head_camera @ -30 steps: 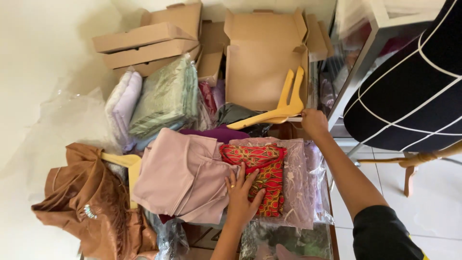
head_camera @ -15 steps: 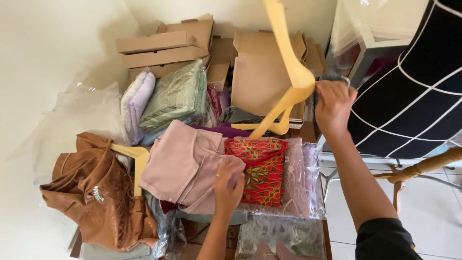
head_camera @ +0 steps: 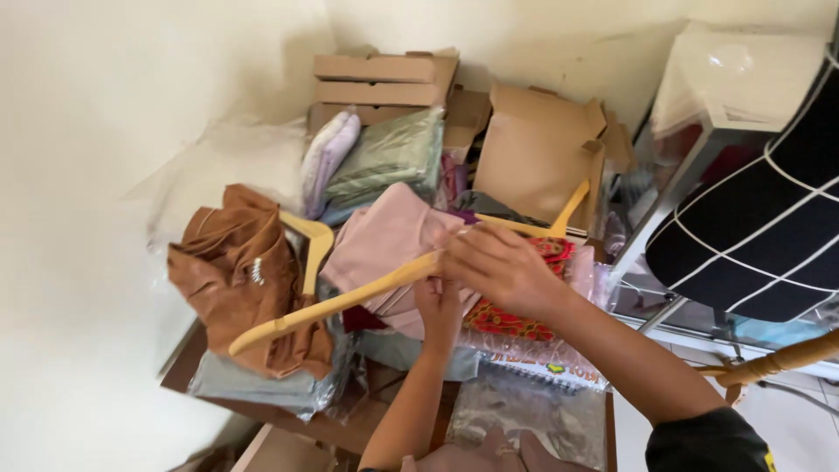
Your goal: Placing garments on hangers and buttoning them.
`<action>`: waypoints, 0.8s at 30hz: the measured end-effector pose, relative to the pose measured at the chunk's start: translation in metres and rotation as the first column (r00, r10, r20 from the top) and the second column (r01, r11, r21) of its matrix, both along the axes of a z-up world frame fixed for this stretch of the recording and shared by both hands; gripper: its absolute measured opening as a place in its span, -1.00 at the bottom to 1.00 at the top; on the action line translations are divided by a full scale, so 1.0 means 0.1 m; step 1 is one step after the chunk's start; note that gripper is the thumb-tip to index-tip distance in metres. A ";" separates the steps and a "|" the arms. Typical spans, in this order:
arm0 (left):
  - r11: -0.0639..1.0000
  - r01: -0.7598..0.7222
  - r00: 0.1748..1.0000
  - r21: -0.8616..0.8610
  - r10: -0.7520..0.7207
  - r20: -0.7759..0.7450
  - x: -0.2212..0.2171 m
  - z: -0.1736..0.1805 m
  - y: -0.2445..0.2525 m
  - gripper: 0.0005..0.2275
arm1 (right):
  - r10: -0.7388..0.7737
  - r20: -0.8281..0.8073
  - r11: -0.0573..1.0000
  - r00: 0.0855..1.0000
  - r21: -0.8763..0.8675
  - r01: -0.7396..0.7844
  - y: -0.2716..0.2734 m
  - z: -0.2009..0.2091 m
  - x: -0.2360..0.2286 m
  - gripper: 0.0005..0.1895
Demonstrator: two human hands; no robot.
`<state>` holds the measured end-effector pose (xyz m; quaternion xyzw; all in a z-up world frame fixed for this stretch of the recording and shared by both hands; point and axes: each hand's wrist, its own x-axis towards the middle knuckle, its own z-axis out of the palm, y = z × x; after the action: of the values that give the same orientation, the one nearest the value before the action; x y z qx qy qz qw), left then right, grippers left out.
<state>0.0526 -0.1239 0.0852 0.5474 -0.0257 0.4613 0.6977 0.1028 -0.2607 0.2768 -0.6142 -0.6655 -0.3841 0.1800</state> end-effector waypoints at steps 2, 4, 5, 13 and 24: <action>0.996 -0.069 0.997 -0.054 0.068 -0.019 -0.16 -0.04 0.13 -0.72 | 0.179 0.006 0.982 0.984 0.063 -0.179 0.07 -0.10 -0.16 -0.70; 0.996 -0.042 0.999 -0.073 0.043 0.018 -0.24 0.02 0.24 -0.75 | 0.166 -0.117 0.982 0.979 0.113 -0.153 0.15 -0.16 -0.28 -0.65; 0.997 -0.003 0.998 -0.082 0.007 0.057 -0.28 0.03 0.27 -0.78 | 0.144 -0.239 0.981 0.960 0.162 -0.106 0.18 -0.20 -0.33 -0.60; 0.975 0.204 0.974 0.088 -0.193 -0.122 -0.40 0.39 0.48 -0.72 | -0.055 -0.881 0.991 0.470 0.010 0.136 -0.11 -1.25 0.01 -0.76; 0.567 0.054 0.479 0.822 0.707 -0.519 -0.22 -0.07 1.02 -0.64 | 0.121 -0.985 0.902 -0.120 0.059 0.428 -1.28 -1.87 -0.03 -0.77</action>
<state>0.0305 -0.0222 0.0783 0.9195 0.2314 0.2357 0.2133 0.1002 -0.3886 0.0895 -0.7213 -0.1454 0.0638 0.6742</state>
